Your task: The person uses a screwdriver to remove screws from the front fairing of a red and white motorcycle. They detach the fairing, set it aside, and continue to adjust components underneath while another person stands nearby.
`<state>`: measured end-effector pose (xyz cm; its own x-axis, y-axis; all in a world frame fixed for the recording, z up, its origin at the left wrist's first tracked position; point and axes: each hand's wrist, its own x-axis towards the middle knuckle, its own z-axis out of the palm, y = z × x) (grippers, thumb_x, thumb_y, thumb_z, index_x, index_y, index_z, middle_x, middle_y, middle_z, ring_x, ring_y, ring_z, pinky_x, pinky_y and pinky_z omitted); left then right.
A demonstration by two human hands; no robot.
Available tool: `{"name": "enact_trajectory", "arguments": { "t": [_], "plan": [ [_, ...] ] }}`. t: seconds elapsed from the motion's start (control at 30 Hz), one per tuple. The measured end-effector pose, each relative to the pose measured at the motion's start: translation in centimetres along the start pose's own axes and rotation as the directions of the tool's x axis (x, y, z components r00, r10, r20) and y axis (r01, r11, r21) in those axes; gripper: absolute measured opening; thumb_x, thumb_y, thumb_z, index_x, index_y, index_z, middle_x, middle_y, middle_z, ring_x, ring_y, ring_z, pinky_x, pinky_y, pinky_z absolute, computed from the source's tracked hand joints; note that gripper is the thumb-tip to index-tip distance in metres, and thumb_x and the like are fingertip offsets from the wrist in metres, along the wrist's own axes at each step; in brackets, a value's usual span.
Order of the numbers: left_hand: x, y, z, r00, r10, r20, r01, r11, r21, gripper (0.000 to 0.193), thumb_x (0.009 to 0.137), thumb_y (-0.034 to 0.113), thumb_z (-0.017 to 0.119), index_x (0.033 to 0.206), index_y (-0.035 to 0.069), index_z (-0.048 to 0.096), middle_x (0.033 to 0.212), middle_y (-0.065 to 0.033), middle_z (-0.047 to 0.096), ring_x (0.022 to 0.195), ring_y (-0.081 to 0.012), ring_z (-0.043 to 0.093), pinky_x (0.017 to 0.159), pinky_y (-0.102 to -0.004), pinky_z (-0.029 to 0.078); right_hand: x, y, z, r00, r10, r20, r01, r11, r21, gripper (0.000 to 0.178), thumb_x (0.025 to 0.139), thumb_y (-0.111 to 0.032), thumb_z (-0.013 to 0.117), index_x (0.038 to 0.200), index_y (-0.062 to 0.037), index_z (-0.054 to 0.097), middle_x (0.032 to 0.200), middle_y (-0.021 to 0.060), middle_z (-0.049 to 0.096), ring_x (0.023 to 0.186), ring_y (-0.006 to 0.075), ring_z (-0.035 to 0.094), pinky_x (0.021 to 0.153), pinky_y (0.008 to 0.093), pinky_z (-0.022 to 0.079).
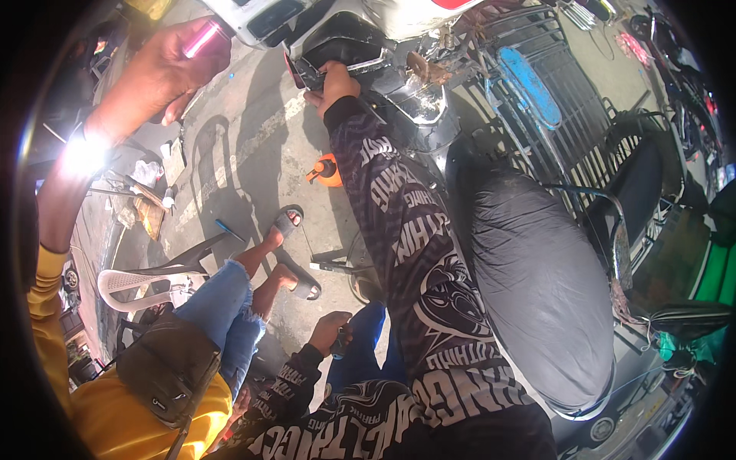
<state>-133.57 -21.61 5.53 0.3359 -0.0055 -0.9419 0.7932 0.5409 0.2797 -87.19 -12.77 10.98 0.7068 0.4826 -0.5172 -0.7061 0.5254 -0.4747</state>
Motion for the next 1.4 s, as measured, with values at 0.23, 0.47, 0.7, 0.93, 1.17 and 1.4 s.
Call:
{"name": "enact_trajectory", "arguments": {
  "t": [0.23, 0.47, 0.7, 0.93, 1.17, 1.4],
  "plan": [
    [1.1, 4.2, 0.0, 0.997, -0.039, -0.073, 0.010, 0.935, -0.355, 0.025, 0.092, 0.019, 0.054, 0.109, 0.002, 0.058, 0.073, -0.0081, 0.058, 0.059, -0.0167, 0.056, 0.052, -0.0293, 0.047, 0.2, -0.2, -0.8, 0.993, 0.109, 0.035, -0.113, 0.984, 0.136, 0.017, 0.085, -0.012, 0.053, 0.101, -0.0045, 0.051, 0.100, 0.0119, 0.057, 0.087, 0.0259, 0.061, 0.089, 0.0502, 0.048],
    [5.4, 22.5, 2.2, 0.795, 0.592, -0.132, -0.595, 0.720, -0.357, 0.031, 0.092, 0.018, 0.055, 0.117, 0.000, 0.053, 0.076, -0.0015, 0.055, 0.064, -0.0125, 0.055, 0.056, -0.0249, 0.046, -1.1, -0.6, -0.7, 0.992, 0.071, 0.100, -0.082, 0.990, 0.116, 0.026, 0.085, -0.022, 0.063, 0.099, -0.0022, 0.053, 0.095, 0.0122, 0.059, 0.084, 0.0243, 0.060, 0.083, 0.0409, 0.052],
    [8.5, 35.8, 5.7, 0.786, 0.591, -0.181, -0.610, 0.694, -0.382, 0.031, 0.089, 0.023, 0.057, 0.113, 0.002, 0.056, 0.088, -0.0041, 0.056, 0.071, -0.0142, 0.053, 0.058, -0.0279, 0.046, -2.7, 0.5, -3.2, 0.995, 0.029, 0.100, -0.017, 0.992, -0.121, 0.045, 0.086, -0.040, 0.067, 0.097, 0.0024, 0.058, 0.092, 0.0118, 0.063, 0.082, 0.0189, 0.062, 0.076, 0.0321, 0.052],
    [11.2, 23.5, 1.8, 0.909, 0.393, -0.137, -0.415, 0.828, -0.377, 0.028, 0.091, 0.019, 0.054, 0.113, 0.002, 0.055, 0.089, -0.0068, 0.057, 0.067, -0.0156, 0.056, 0.055, -0.0289, 0.047, -6.7, 7.9, -16.5, 0.996, 0.085, 0.021, -0.067, 0.895, -0.441, 0.022, 0.090, -0.005, 0.049, 0.108, 0.0046, 0.056, 0.101, 0.0159, 0.063, 0.095, 0.0273, 0.065, 0.081, 0.0373, 0.054],
    [9.5, -6.8, -1.9, 0.918, -0.326, -0.224, 0.384, 0.869, 0.312, 0.025, 0.088, 0.017, 0.052, 0.098, -0.004, 0.061, 0.080, -0.0171, 0.062, 0.074, -0.0291, 0.063, 0.067, -0.0397, 0.052, -14.8, 19.7, -33.9, 0.764, 0.282, -0.580, -0.588, 0.675, -0.446, 0.020, 0.090, -0.015, 0.056, 0.105, -0.0024, 0.056, 0.094, 0.0107, 0.065, 0.075, 0.0246, 0.069, 0.060, 0.0335, 0.056],
    [4.2, -13.0, -3.6, 0.936, -0.272, -0.224, 0.314, 0.933, 0.178, 0.022, 0.085, 0.017, 0.056, 0.093, -0.003, 0.063, 0.074, -0.0142, 0.062, 0.057, -0.0254, 0.062, 0.052, -0.0379, 0.051, -16.2, 25.8, -36.5, 0.832, 0.156, -0.532, -0.542, 0.433, -0.721, 0.048, 0.077, -0.032, 0.067, 0.113, -0.0018, 0.055, 0.099, 0.0211, 0.064, 0.096, 0.0328, 0.063, 0.089, 0.0415, 0.046]
  ]
}}
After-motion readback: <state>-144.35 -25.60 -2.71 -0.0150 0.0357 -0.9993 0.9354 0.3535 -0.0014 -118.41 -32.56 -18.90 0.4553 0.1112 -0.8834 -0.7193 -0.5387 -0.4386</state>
